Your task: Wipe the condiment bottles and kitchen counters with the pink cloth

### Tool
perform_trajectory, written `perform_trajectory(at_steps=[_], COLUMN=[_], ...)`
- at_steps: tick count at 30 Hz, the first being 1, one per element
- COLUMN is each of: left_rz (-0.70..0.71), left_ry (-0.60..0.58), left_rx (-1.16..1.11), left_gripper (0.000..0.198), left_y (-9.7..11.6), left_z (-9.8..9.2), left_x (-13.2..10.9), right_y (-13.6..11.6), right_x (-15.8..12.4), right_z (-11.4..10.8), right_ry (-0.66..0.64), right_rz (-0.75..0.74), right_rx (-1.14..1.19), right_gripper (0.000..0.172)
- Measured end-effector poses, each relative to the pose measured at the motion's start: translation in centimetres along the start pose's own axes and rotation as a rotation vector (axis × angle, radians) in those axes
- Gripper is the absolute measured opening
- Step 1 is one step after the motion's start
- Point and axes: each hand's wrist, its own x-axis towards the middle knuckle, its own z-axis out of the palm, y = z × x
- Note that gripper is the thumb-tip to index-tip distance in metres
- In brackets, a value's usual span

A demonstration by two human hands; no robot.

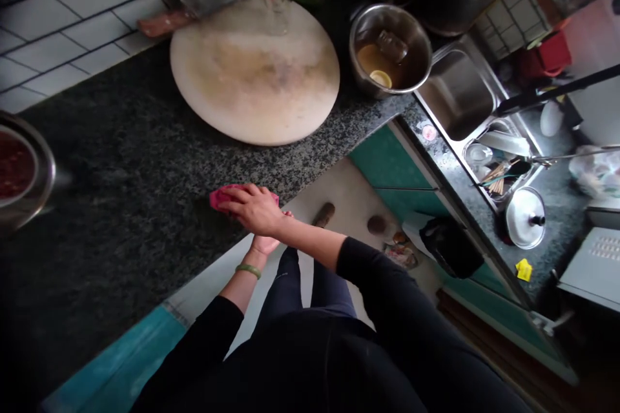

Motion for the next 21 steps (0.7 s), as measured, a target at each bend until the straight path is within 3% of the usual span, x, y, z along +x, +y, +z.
perform_trajectory(at_steps=[3,6,11,13,15,17,19,20,21], left_rz=[0.002,-0.053,-0.110,-0.111,-0.113,-0.121,-0.123,-0.119,-0.116], left_ry=[0.067,0.104,0.079,0.051,0.012,-0.019,-0.030,-0.027,-0.021], left_rx=[0.040,0.019,-0.009,-0.018,-0.025,-0.030,-0.036,-0.036,-0.032], left_gripper=[0.039,0.037,0.038,0.038,0.038,0.038,0.038,0.039,0.039], left_y=[-0.8,-1.5,-3.2,-4.0,-4.7,-5.3,-5.6,-5.7,-5.6], left_z=[1.1,2.3,6.4,8.5,10.5,12.1,13.3,13.8,14.3], left_x=[1.0,1.9,3.0,3.5,3.9,4.2,4.1,3.9,3.7], right_y=[3.7,9.5,23.2,28.8,32.5,32.9,30.1,28.0,25.9], right_x=[1.0,-0.6,-5.4,-6.3,-6.2,-5.5,-4.5,-4.1,-3.7], right_z=[0.1,-2.3,-12.5,-16.8,-19.5,-19.8,-18.0,-16.6,-15.2], right_ry=[-0.081,-0.053,0.218,0.347,0.477,0.620,0.661,0.601,0.466], right_rz=[-0.127,-0.161,0.046,0.150,0.289,0.477,0.600,0.596,0.499], right_rx=[-0.060,-0.064,-0.164,-0.202,-0.236,-0.255,-0.235,-0.212,-0.187], right_gripper=[0.044,0.039,0.032,0.032,0.036,0.041,0.045,0.046,0.045])
